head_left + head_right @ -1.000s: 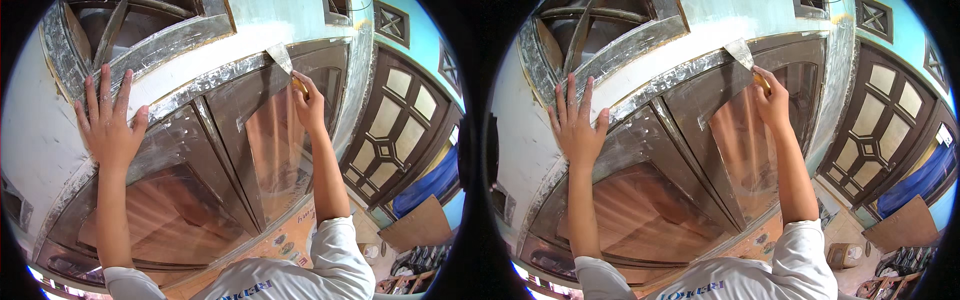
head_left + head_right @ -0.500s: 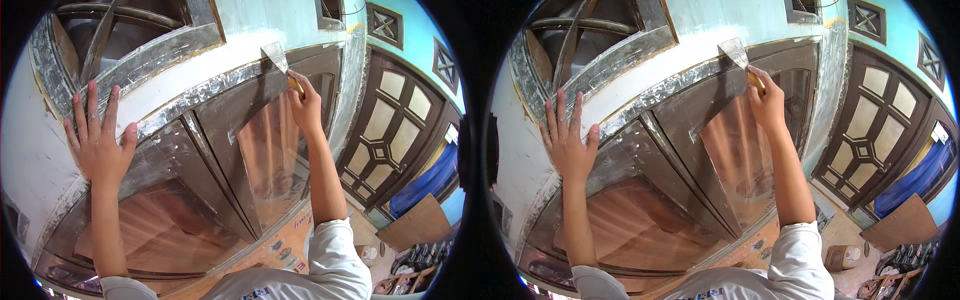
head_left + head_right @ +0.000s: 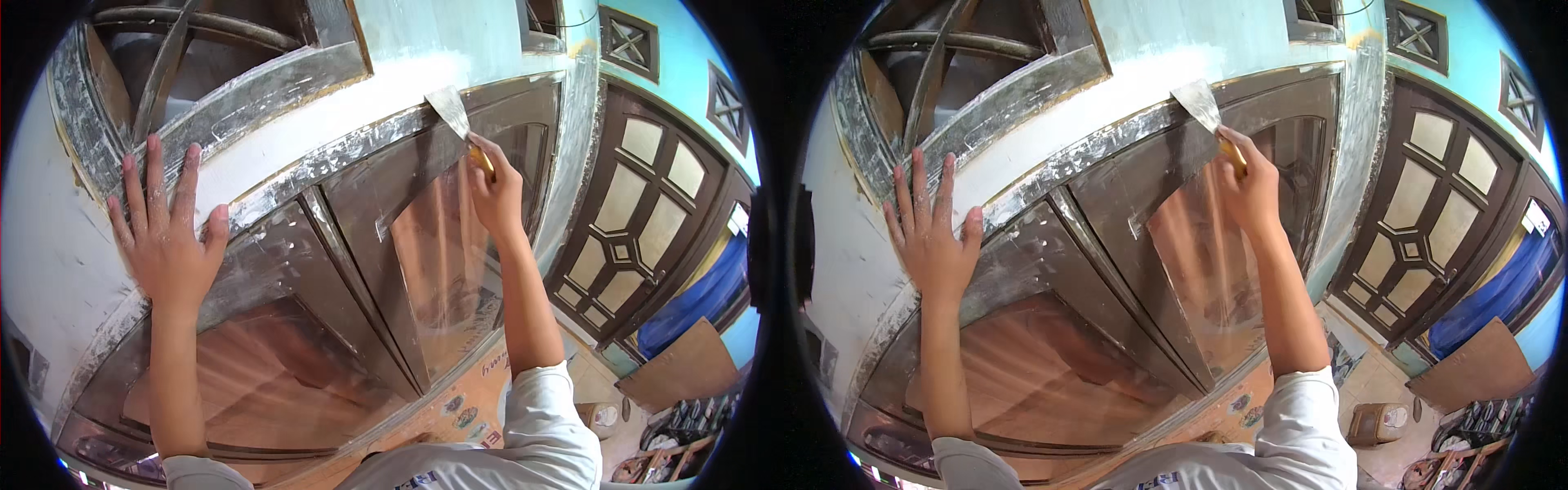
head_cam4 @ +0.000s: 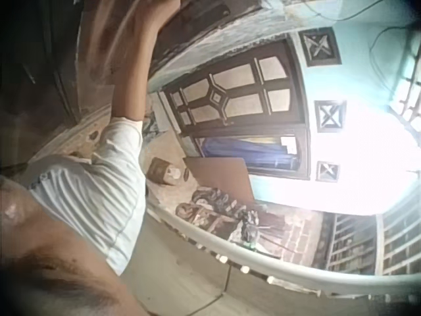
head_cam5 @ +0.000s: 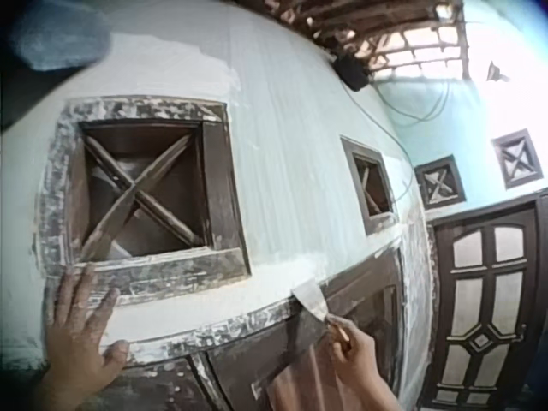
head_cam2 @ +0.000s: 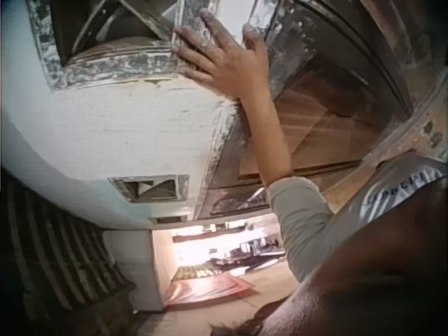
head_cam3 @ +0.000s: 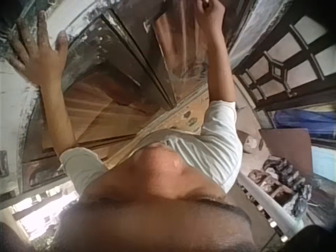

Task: The person applies and smooths filler material around the edge of a wooden cabinet frame built into a wall, using a putty knife.

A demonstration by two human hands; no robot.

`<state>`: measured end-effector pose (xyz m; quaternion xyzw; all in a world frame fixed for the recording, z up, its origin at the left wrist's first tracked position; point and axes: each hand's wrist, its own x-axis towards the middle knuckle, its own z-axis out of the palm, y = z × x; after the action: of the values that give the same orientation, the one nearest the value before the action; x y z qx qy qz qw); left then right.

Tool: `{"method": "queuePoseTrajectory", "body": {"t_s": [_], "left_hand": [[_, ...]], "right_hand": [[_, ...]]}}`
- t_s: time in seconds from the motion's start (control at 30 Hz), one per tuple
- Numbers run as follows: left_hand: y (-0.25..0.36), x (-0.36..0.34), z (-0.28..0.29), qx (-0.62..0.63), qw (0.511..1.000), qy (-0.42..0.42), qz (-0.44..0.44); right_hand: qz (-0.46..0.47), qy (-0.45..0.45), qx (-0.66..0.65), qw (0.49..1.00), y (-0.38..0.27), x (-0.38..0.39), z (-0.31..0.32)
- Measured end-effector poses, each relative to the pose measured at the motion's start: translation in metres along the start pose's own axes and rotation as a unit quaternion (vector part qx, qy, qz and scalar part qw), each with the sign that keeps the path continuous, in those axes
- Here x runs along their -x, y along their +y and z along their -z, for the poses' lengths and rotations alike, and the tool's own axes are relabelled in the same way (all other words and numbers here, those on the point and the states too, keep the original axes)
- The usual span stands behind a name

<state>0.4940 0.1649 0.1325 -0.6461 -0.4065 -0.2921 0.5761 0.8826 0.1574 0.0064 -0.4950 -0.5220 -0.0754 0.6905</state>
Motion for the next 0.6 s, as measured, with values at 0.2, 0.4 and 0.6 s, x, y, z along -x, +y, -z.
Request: {"method": "queuePoseTrajectory", "body": {"t_s": [0.2, 0.4, 0.6], "left_hand": [[-0.001, -0.001, -0.004, 0.008, 1.000, 0.010, 0.009], [0.003, -0.002, -0.004, -0.003, 1.000, 0.007, 0.007], [-0.006, 0.007, -0.009, 0.007, 1.000, -0.002, 0.002]], "right_hand": [[0.025, 0.017, 0.003, 1.000, -0.022, -0.019, -0.005], [0.102, 0.034, -0.022, 0.994, -0.024, 0.001, -0.027], [0.088, 0.015, -0.016, 0.996, -0.029, 0.023, -0.048]]}}
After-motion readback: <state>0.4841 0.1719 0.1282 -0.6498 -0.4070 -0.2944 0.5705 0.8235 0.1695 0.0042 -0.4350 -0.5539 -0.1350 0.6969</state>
